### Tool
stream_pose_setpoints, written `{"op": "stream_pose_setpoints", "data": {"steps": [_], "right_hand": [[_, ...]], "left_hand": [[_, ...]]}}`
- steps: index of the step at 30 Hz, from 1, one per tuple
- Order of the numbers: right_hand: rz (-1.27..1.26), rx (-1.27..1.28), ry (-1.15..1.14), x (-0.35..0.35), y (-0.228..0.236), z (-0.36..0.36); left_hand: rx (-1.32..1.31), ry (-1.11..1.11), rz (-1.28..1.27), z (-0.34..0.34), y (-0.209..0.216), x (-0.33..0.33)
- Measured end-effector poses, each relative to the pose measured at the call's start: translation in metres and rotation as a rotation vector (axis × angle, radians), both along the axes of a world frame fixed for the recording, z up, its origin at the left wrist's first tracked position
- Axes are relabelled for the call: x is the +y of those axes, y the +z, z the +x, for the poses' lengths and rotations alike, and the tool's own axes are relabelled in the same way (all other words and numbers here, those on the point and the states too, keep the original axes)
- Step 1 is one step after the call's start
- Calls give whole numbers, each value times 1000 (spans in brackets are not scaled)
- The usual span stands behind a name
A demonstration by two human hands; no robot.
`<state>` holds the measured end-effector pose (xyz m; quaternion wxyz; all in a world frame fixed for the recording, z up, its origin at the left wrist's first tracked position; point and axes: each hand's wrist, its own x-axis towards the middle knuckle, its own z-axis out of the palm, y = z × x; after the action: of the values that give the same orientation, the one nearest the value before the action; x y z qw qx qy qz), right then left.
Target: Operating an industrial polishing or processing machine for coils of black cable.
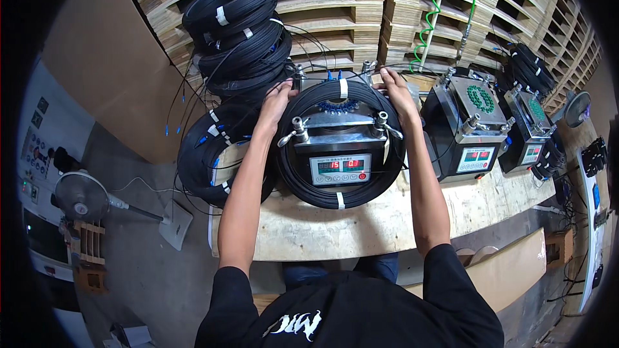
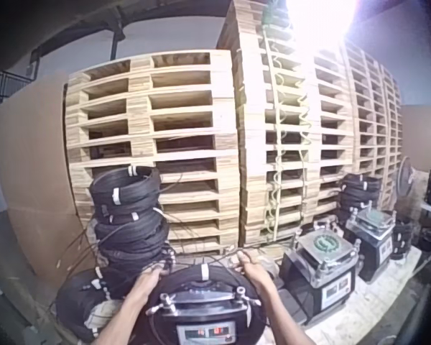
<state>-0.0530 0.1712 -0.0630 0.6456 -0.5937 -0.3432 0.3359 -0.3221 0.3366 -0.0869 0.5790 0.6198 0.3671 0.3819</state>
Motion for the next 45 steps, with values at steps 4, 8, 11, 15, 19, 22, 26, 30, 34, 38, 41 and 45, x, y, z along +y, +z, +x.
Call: {"op": "stream_pose_setpoints", "data": {"steps": [4, 8, 11, 15, 19, 22, 26, 30, 34, 38, 41, 45], "right_hand": [[23, -178, -98, 5, -5, -3], [-79, -238, -154, 4, -10, 6], [-149, -242, -96, 2, -6, 5], [-65, -164, 12, 0, -6, -1], [30, -108, 44, 3, -15, 7], [13, -99, 92, 4, -13, 6], [-5, -179, 91, 7, -18, 16], [32, -153, 42, 3, -15, 6], [19, -118, 107, 0, -8, 1], [24, -201, 102, 0, -11, 11], [51, -111, 132, -2, -8, 7], [-49, -19, 63, 7, 8, -3]], "left_hand": [[12, -54, -13, -3, 4, -1], [-10, -76, -61, 2, 18, -20], [14, -17, -76, 0, 21, -21], [102, 77, 13, -5, 13, -12], [74, 82, 35, -1, 8, -10], [11, 47, -38, -3, 10, -12], [-71, 83, -49, 1, 10, -14], [-77, 100, -75, 0, 12, -16], [-27, 115, -11, -5, 9, -11], [-48, 109, -29, 2, 9, -12], [-41, 111, -28, 1, 12, -15], [-36, 121, -1, -9, 9, -13]]}}
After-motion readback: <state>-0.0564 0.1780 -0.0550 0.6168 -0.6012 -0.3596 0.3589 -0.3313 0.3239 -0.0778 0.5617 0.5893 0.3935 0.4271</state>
